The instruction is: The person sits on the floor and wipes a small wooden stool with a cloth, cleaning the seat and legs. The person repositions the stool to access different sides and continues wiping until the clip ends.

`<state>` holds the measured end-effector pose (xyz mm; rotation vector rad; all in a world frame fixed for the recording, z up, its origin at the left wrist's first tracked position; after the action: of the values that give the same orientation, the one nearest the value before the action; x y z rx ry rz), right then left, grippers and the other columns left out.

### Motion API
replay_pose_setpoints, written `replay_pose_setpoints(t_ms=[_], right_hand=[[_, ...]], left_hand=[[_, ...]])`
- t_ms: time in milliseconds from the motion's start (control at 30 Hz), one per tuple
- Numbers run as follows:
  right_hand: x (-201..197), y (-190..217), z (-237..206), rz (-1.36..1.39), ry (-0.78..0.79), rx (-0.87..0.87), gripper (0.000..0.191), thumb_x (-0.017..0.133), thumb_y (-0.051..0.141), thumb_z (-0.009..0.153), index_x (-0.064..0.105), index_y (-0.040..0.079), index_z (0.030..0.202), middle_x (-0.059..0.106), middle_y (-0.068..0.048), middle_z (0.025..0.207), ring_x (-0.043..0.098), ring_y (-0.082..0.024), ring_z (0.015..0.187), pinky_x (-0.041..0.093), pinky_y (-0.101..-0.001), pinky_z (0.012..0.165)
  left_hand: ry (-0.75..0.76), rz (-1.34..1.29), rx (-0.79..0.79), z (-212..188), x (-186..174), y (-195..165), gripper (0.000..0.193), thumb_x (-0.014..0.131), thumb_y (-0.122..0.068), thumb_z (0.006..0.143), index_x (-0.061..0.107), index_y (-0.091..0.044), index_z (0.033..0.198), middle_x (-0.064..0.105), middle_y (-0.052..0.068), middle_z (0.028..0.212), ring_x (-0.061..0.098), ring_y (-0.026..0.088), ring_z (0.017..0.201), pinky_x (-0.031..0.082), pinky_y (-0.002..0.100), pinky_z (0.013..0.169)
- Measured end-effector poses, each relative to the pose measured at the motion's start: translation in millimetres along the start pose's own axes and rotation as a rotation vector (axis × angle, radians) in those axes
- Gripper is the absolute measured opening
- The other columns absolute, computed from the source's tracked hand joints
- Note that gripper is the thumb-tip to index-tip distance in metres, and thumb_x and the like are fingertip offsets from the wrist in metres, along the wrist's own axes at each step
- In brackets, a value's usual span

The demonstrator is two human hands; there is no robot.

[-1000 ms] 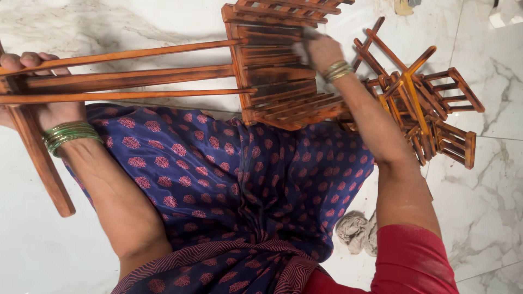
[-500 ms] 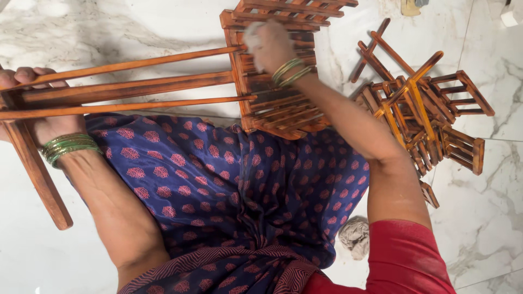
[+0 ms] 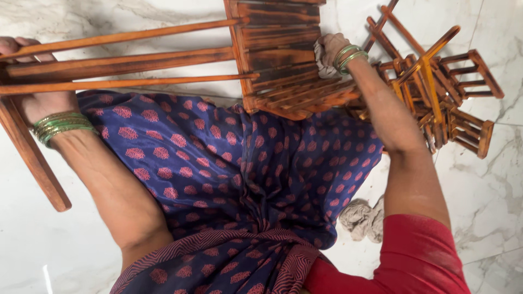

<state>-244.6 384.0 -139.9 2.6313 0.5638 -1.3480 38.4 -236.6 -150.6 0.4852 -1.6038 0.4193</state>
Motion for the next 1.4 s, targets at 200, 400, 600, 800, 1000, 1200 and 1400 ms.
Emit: replay_pose_setpoints(t_ms=[200, 400, 600, 800, 1000, 1200, 1400], right_hand=[[-21, 136, -33, 0.219, 0.021, -0.525, 0.011, 0.075, 0.012, 0.07, 0.07, 0.006, 0.077, 0.069, -0.016, 0.074, 0.068, -0.033, 0.068, 0.054, -0.0457, 0.065], [-56, 216, -68, 0.234, -0.144, -0.794, 0.037, 0.08, 0.015, 0.066, 0.049, -0.002, 0.079, 0.054, -0.021, 0.072, 0.055, -0.043, 0.069, 0.047, -0.0493, 0.064], [-32, 151, -57, 0.22, -0.189, -0.74, 0.032, 0.079, 0.018, 0.056, 0.058, 0.001, 0.073, 0.063, -0.022, 0.077, 0.061, -0.046, 0.074, 0.05, -0.052, 0.065], [-64, 76, -46, 0.101, -0.349, -0.261, 0.035, 0.073, 0.015, 0.062, 0.073, 0.009, 0.096, 0.069, -0.024, 0.087, 0.067, -0.047, 0.084, 0.055, -0.0534, 0.078], [-214, 51, -96, 0.161, -1.025, -0.129, 0.047, 0.074, 0.01, 0.08, 0.064, 0.005, 0.126, 0.072, -0.019, 0.104, 0.065, -0.045, 0.096, 0.054, -0.0518, 0.084], [-210, 108, -53, 0.008, -1.08, -0.408, 0.026, 0.08, 0.012, 0.081, 0.069, -0.001, 0.101, 0.071, -0.019, 0.099, 0.066, -0.04, 0.081, 0.054, -0.0485, 0.076], [-179, 113, -40, -0.051, -1.153, -0.216, 0.016, 0.068, 0.0, 0.09, 0.068, -0.01, 0.103, 0.067, -0.033, 0.119, 0.069, -0.037, 0.074, 0.059, -0.0436, 0.069]], left_hand=[[-0.181, -0.123, 0.061, 4, -16, 0, 0.044, 0.027, -0.036, 0.121, 0.05, 0.001, 0.128, 0.056, 0.014, 0.132, 0.055, 0.023, 0.122, 0.039, 0.036, 0.122], [-0.255, -0.281, 0.018, 3, -19, 0, 0.047, 0.028, -0.043, 0.12, 0.05, -0.003, 0.133, 0.059, 0.011, 0.131, 0.053, 0.023, 0.124, 0.039, 0.036, 0.121], [-0.166, -0.159, 0.058, 6, -5, 1, 0.042, 0.028, -0.04, 0.123, 0.05, -0.005, 0.127, 0.059, 0.011, 0.127, 0.054, 0.019, 0.121, 0.04, 0.036, 0.12], [0.129, 0.16, 0.059, -8, 45, 16, 0.053, 0.046, -0.056, 0.101, 0.057, -0.006, 0.114, 0.062, 0.002, 0.107, 0.059, 0.017, 0.101, 0.047, 0.033, 0.106], [-0.039, 0.217, 0.046, -14, 50, 16, 0.048, 0.05, -0.05, 0.104, 0.055, -0.002, 0.097, 0.059, 0.01, 0.093, 0.058, 0.024, 0.093, 0.049, 0.036, 0.094], [-0.131, 0.358, 0.115, -22, 44, 1, 0.054, 0.057, -0.054, 0.101, 0.06, 0.0, 0.091, 0.062, 0.015, 0.086, 0.059, 0.026, 0.08, 0.044, 0.035, 0.064], [-0.109, 0.37, 0.166, -18, 35, -2, 0.056, 0.059, -0.054, 0.101, 0.059, 0.001, 0.09, 0.059, 0.014, 0.083, 0.058, 0.026, 0.077, 0.043, 0.034, 0.063]])
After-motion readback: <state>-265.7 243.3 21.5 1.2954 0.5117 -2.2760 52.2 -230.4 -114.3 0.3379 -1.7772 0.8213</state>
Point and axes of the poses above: each hand's wrist, its own z-axis towards the middle knuckle, its own x-axis out of the palm, y = z × x, the point moved 10 cm from there along z, towards the middle knuckle
